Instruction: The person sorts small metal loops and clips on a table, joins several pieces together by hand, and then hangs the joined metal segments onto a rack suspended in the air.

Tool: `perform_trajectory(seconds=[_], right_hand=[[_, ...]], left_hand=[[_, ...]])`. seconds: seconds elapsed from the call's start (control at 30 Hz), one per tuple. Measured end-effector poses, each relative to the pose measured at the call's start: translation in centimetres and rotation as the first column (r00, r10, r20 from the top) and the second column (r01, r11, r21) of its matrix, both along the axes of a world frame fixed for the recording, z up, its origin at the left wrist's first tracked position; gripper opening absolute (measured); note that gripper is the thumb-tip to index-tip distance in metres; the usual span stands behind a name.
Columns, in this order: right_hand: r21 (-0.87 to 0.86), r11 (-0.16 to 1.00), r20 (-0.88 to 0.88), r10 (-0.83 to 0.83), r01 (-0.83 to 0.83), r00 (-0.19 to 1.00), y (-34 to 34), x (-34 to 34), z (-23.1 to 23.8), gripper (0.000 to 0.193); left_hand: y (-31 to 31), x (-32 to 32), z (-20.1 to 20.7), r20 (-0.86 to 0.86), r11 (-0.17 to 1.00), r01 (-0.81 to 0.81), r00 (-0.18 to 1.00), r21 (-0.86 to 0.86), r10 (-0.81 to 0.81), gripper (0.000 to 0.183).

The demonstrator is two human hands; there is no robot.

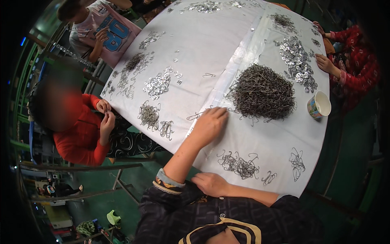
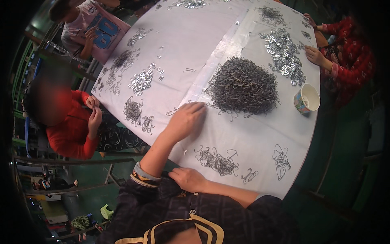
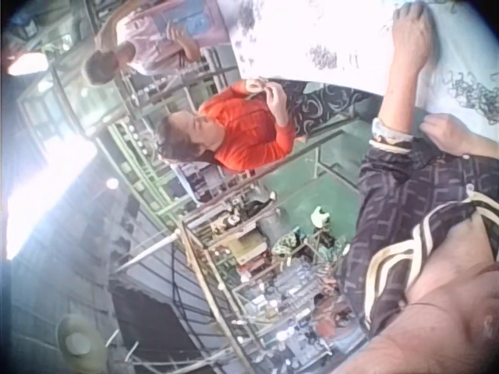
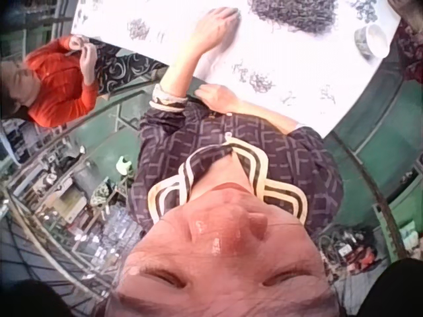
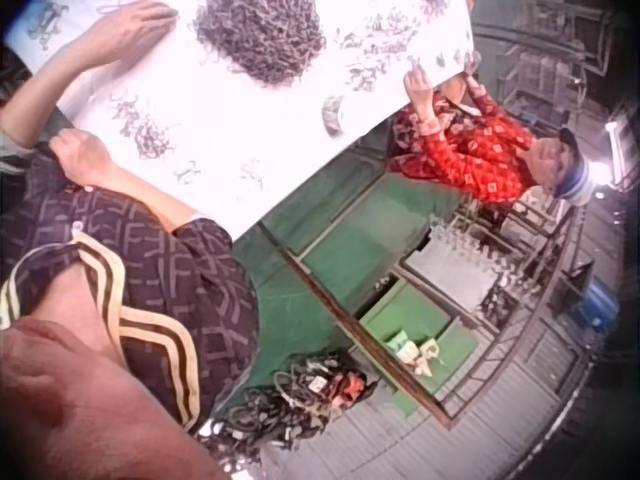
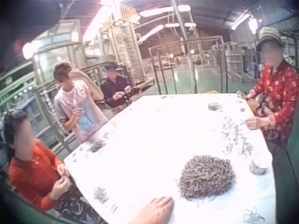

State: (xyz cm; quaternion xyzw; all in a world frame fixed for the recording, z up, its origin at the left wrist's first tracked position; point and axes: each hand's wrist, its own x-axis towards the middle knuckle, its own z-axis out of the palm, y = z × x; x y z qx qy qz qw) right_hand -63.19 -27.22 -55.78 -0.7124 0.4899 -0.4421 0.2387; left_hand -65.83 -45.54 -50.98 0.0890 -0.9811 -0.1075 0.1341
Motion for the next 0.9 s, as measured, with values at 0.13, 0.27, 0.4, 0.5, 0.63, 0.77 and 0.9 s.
perform_trajectory(seconds=[0.13, 0.27, 0.4, 0.5, 0.63, 0.77, 0.9], right_hand=[[0.028, 1.0, -0.037, 0.014, -0.013, 0.999, 0.1, -0.1, -0.5, 0.015], [0.029, 1.0, 0.02, -0.001, 0.001, 1.0, 0.1, -0.2, -0.4, 0.014], [0.04, 0.999, 0.045, -0.006, 0.004, 0.999, 0.0, -0.3, -0.2, 0.014], [0.07, 0.997, 0.008, 0.016, -0.016, 1.0, 0.1, -0.1, -0.5, 0.015], [0.071, 0.997, 0.028, 0.007, -0.009, 1.0, 0.0, 0.0, -0.6, 0.017], [0.068, 0.998, 0.066, -0.004, -0.001, 0.998, 0.0, -0.1, -0.7, 0.018], [0.079, 0.997, 0.085, -0.007, 0.001, 0.996, -0.1, 0.0, -0.7, 0.019]], left_hand=[[0.8, -1.7, -1.1, -0.017, 0.995, 0.044, 0.999, -0.089, -0.045, 0.037], [0.3, -1.2, -0.5, 0.132, 0.996, 0.048, 0.99, -0.069, -0.039, 0.029], [0.3, -2.2, -0.1, 0.0, 0.993, -0.026, 1.0, 0.114, 0.026, 0.019], [-0.4, -3.8, -0.5, -0.103, 0.995, -0.038, 0.994, 0.091, 0.047, 0.017], [-0.9, -4.8, 0.3, -0.034, 0.992, 0.095, 0.995, 0.084, -0.093, 0.017], [-1.8, -3.8, 1.6, 0.086, 0.983, 0.076, 0.992, 0.167, -0.092, 0.018], [-2.4, -2.4, 1.5, 0.111, 0.989, 0.048, 0.992, 0.138, -0.064, 0.024]])
